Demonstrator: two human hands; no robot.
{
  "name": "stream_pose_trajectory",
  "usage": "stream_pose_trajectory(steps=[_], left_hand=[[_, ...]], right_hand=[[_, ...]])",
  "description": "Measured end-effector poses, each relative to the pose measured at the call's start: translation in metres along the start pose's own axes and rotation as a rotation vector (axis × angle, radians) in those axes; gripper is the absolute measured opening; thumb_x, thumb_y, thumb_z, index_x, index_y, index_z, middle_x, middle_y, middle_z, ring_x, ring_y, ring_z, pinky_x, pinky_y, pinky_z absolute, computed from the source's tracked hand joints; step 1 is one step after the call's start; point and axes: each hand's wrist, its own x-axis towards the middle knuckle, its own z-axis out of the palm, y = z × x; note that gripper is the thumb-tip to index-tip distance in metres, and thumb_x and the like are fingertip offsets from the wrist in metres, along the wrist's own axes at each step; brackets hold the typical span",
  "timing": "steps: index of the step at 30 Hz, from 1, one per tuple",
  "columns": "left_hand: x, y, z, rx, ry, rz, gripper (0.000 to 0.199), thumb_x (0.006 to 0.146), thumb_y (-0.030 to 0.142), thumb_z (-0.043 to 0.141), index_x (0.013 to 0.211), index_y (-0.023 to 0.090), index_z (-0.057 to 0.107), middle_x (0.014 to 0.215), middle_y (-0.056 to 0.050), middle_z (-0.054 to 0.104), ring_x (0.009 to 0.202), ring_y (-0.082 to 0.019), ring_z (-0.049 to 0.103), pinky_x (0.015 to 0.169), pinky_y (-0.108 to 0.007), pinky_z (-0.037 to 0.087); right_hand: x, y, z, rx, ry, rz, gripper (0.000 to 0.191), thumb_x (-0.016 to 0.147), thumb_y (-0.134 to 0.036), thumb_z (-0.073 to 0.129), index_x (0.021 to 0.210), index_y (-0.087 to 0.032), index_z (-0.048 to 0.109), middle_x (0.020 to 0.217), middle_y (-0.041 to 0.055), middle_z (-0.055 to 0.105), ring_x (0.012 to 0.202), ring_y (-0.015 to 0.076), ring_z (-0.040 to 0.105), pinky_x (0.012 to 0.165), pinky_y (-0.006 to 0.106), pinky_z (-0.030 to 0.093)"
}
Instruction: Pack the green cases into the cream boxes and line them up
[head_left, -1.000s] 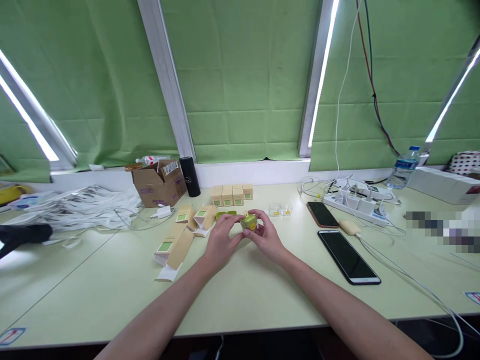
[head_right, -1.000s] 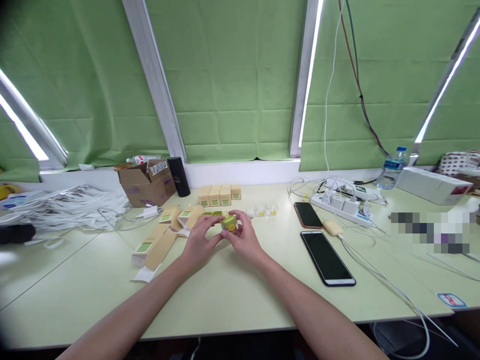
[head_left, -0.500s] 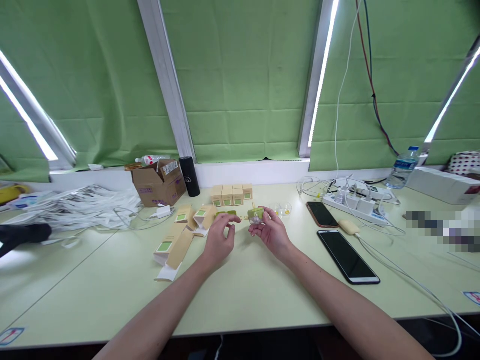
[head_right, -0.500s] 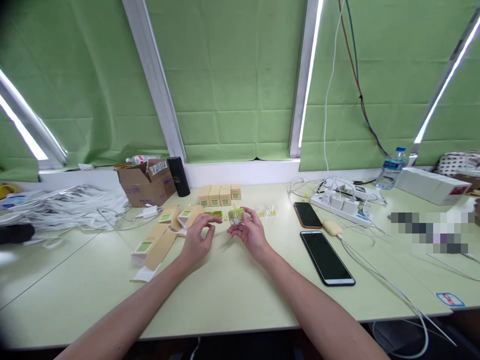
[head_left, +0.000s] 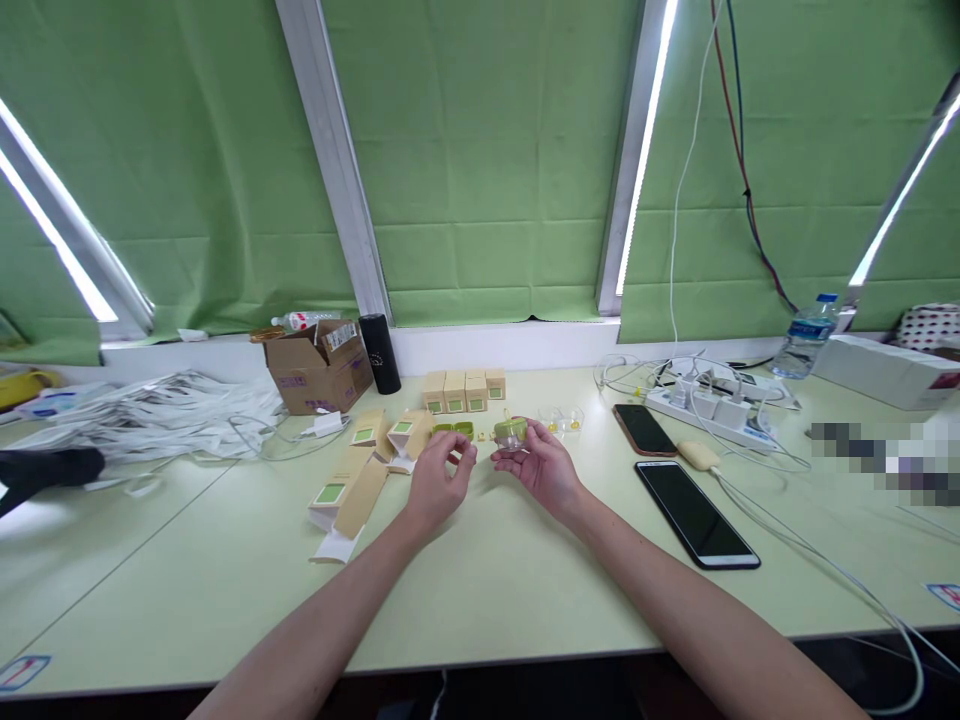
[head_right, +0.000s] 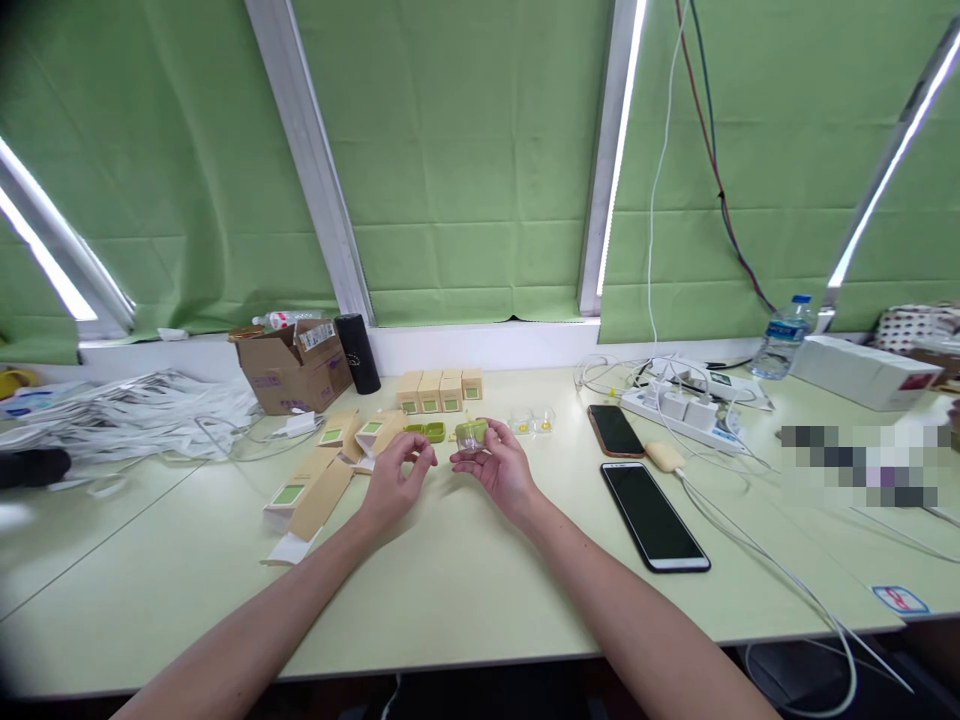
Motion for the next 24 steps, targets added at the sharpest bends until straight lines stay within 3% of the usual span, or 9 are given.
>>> stream_pose_trajectory(steps=[5,11,19,24], left_hand=[[0.001,-0.001,0.004,-0.151,-0.058,-0.125,0.027,0.1,0.047,0.057,0.102,0.02,0.057,0.099,-0.007,0.067,0.09,-0.021,0.069,0.082,-0.035,0.056],[0.001,0.003,0.007,-0.255,-0.116,-0.138,0.046,0.095,0.05,0.067,0.128,0.023,0.051,0.13,-0.011,0.063,0.114,-0.024,0.066,0.098,-0.04,0.054],[-0.002,0.003,0.011,-0.291,-0.106,-0.197,0.047,0.087,0.036,0.077,0.126,0.026,0.055,0.13,-0.008,0.063,0.113,-0.023,0.065,0.102,-0.041,0.054],[-0.001,0.0,0.008,-0.203,-0.105,-0.225,0.043,0.086,0.031,0.075,0.125,0.025,0.06,0.134,-0.009,0.065,0.12,-0.026,0.064,0.11,-0.047,0.05]], right_hand=[[0.0,0.006,0.001,-0.162,0.037,-0.116,0.053,0.077,-0.044,0.089,0.116,-0.028,0.059,0.105,0.003,0.073,0.089,0.0235,0.075,0.084,0.043,0.061],[-0.001,0.014,0.001,-0.509,0.071,-0.212,0.065,0.067,-0.034,0.092,0.122,-0.029,0.058,0.12,0.0058,0.058,0.106,0.0222,0.066,0.091,0.04,0.06],[-0.006,0.017,0.002,-0.756,0.029,-0.288,0.069,0.071,-0.016,0.073,0.134,-0.032,0.051,0.135,0.0072,0.051,0.121,0.0242,0.058,0.105,0.046,0.055],[-0.002,0.015,-0.006,-0.868,0.083,-0.325,0.075,0.066,-0.007,0.057,0.136,-0.03,0.049,0.131,0.0076,0.053,0.126,0.0253,0.055,0.103,0.046,0.054]])
